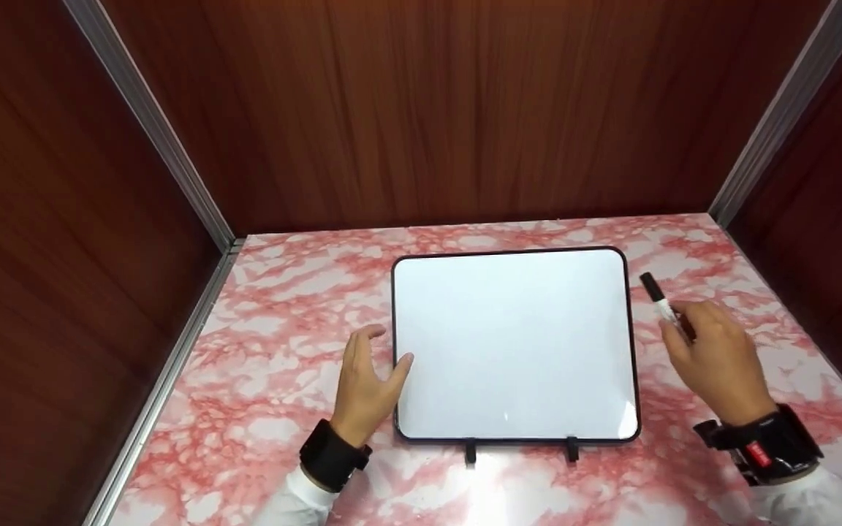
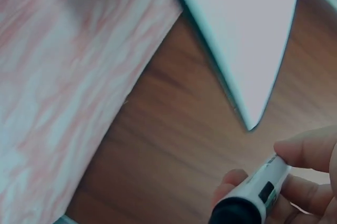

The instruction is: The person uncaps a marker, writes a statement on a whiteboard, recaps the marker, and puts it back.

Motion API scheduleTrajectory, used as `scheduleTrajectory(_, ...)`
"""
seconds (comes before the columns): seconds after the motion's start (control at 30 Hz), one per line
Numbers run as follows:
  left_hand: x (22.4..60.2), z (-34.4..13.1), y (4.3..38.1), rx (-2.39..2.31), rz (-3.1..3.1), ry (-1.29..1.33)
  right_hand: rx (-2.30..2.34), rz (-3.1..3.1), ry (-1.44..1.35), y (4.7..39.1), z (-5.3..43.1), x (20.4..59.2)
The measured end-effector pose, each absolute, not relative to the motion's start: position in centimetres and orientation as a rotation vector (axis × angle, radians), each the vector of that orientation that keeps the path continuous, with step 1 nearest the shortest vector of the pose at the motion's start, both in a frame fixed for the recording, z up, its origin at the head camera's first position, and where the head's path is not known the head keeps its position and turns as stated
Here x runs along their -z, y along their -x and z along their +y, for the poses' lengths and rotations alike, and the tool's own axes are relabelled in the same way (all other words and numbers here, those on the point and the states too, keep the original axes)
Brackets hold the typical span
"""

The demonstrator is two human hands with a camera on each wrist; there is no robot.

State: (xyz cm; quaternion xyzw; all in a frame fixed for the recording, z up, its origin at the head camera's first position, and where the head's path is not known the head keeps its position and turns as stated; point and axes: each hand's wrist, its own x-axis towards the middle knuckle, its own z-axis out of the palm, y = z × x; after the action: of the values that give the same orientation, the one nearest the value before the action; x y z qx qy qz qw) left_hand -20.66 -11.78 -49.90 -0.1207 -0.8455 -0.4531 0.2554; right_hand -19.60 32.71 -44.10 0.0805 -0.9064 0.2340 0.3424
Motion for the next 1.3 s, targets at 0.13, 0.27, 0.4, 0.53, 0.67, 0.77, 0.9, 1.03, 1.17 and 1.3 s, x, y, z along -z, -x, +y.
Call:
scheduleTrajectory(0.13, 49.3, -10.7, 20.3, 1.071, -2.152, 0.497, -0.59, -2.339, -0.339, 19.0, 30.4, 43.7)
scheduleTrajectory(0.27, 48.8, -9.6, 19.9, 0.963, -2.103, 0.677, -0.597, -2.358, -0.5, 18.6, 28.3, 43.5)
scheduleTrajectory(0.4, 48.4, -8.4, 19.3, 0.888, -2.164, 0.821, -0.587, -2.383, -0.652, 18.3, 26.5, 44.0)
scheduleTrajectory(0.53, 48.3, -7.4, 18.7, 0.823, -2.237, 0.922, -0.564, -2.417, -0.758, 18.0, 24.7, 44.8)
scheduleTrajectory(0.67, 48.1, -6.3, 18.3, 0.73, -2.298, 0.984, -0.56, -2.435, -0.862, 17.6, 23.3, 45.6)
scheduleTrajectory(0.77, 48.0, -5.7, 18.0, 0.624, -2.355, 1.03, -0.556, -2.422, -0.954, 17.4, 22.6, 46.3)
scheduleTrajectory(0.9, 48.2, -5.1, 17.6, 0.486, -2.39, 1.114, -0.536, -2.401, -1.052, 17.0, 21.7, 46.9)
scheduleTrajectory(1.03, 48.4, -4.7, 17.5, 0.388, -2.391, 1.173, -0.522, -2.408, -1.091, 16.7, 21.2, 47.2)
scheduleTrajectory(1.17, 48.5, -4.4, 17.4, 0.285, -2.413, 1.209, -0.527, -2.416, -1.106, 16.5, 20.9, 47.4)
scheduleTrajectory(1.3, 48.5, -4.3, 17.5, 0.187, -2.425, 1.234, -0.554, -2.409, -1.124, 16.4, 20.7, 47.7)
